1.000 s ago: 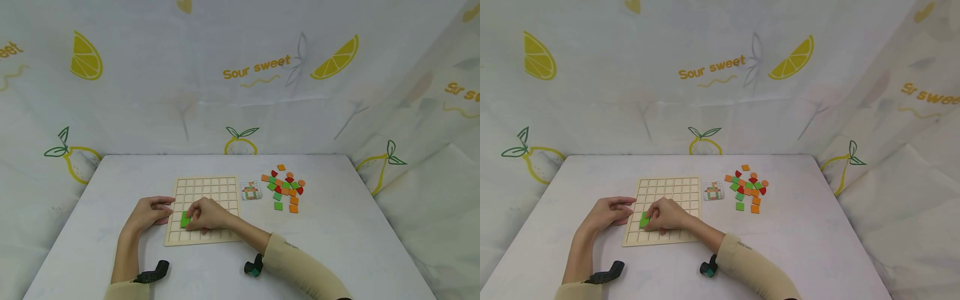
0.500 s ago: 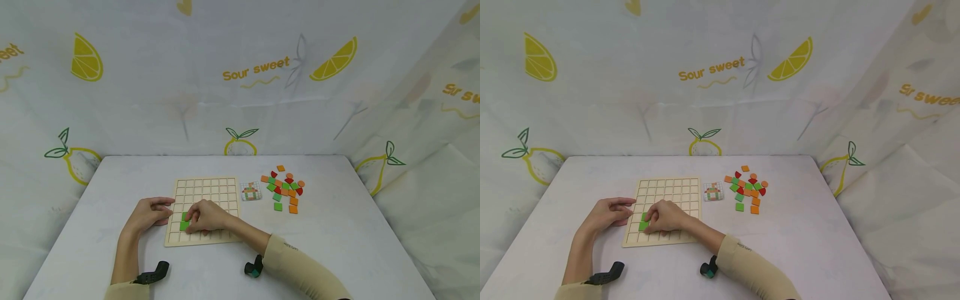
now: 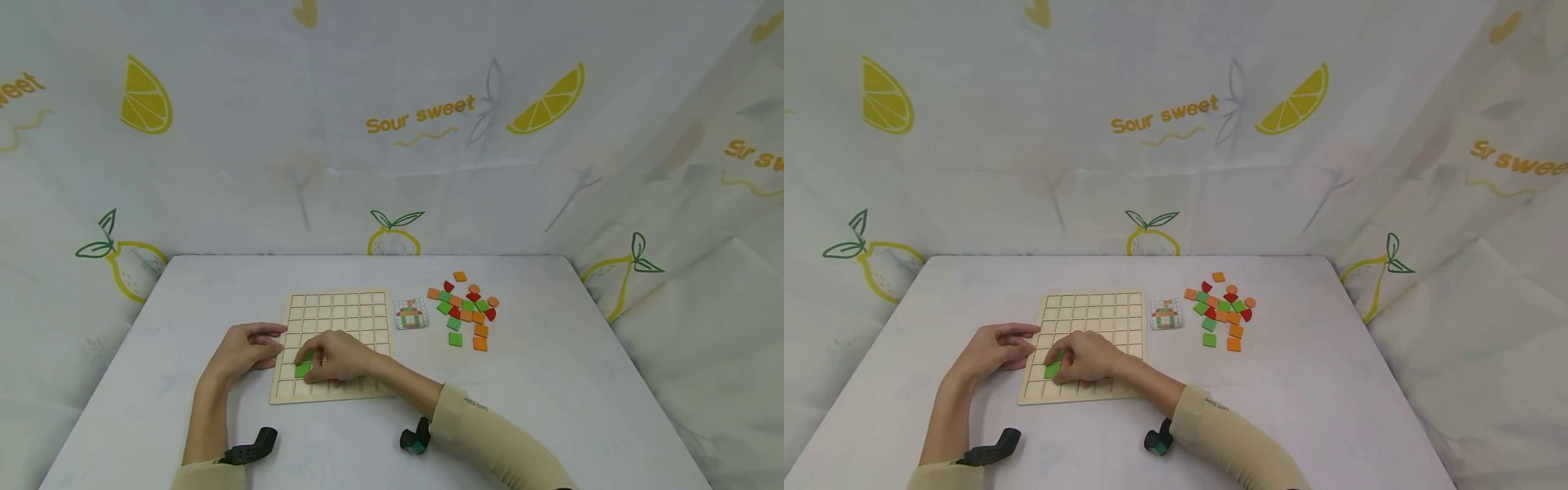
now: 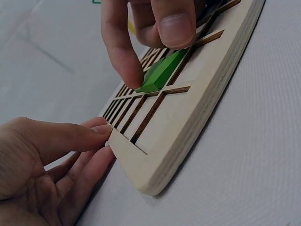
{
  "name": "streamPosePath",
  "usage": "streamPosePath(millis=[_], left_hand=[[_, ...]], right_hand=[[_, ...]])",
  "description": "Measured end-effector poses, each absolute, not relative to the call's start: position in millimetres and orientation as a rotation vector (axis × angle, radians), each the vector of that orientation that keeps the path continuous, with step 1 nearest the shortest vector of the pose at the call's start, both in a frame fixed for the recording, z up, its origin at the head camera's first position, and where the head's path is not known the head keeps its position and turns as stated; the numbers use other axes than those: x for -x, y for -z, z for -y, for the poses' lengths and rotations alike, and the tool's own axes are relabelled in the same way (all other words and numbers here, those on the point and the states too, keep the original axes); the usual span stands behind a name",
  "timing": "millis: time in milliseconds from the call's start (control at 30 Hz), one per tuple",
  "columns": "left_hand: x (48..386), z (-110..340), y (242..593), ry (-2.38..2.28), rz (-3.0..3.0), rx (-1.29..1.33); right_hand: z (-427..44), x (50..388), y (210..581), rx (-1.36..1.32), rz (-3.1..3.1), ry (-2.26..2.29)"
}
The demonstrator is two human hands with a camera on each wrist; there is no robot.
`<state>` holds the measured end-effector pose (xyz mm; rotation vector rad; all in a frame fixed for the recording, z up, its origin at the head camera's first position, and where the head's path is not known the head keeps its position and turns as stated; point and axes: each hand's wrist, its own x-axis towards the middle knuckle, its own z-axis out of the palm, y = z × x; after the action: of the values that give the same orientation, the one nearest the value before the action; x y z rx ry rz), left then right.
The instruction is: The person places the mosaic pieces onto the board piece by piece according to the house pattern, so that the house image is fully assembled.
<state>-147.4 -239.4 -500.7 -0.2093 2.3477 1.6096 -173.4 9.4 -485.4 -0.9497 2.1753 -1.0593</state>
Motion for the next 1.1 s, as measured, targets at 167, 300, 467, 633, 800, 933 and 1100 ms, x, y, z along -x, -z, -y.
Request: streamPosePath(millis=[167, 300, 467, 633, 800, 933, 1100], left_hand=[[148.0, 240.0, 501.0, -1.594, -2.346, 0.225], [147.6, 239.9, 501.7, -1.588, -2.349, 0.228], [147.4, 240.0, 503.1, -1.587, -2.349, 0.232], [147.0, 239.9, 504.0, -1.587, -2.353, 0.213], [148.2, 237.2, 503.4, -1.584, -2.361, 0.236], [148.5, 235.4, 502.1, -1.582, -2.363, 0.25], [148.0, 235.8, 501.5, -1.579, -2.367, 0.258]], right_hand=[[-9.4, 174.1, 484.9, 0.98, -2.167, 1.025], [-10.9, 174.2, 483.7, 0.962, -2.156, 1.023], [-14.6, 173.3, 479.5, 0.959, -2.118, 1.047], [-23.7, 177.3, 473.6, 0.948, -2.084, 1.095], [-42.5, 190.8, 462.4, 0.916, -2.063, 1.183], [-64.3, 203.6, 451.7, 0.829, -2.082, 1.257], [-94.3, 217.0, 445.3, 0.685, -2.155, 1.307]])
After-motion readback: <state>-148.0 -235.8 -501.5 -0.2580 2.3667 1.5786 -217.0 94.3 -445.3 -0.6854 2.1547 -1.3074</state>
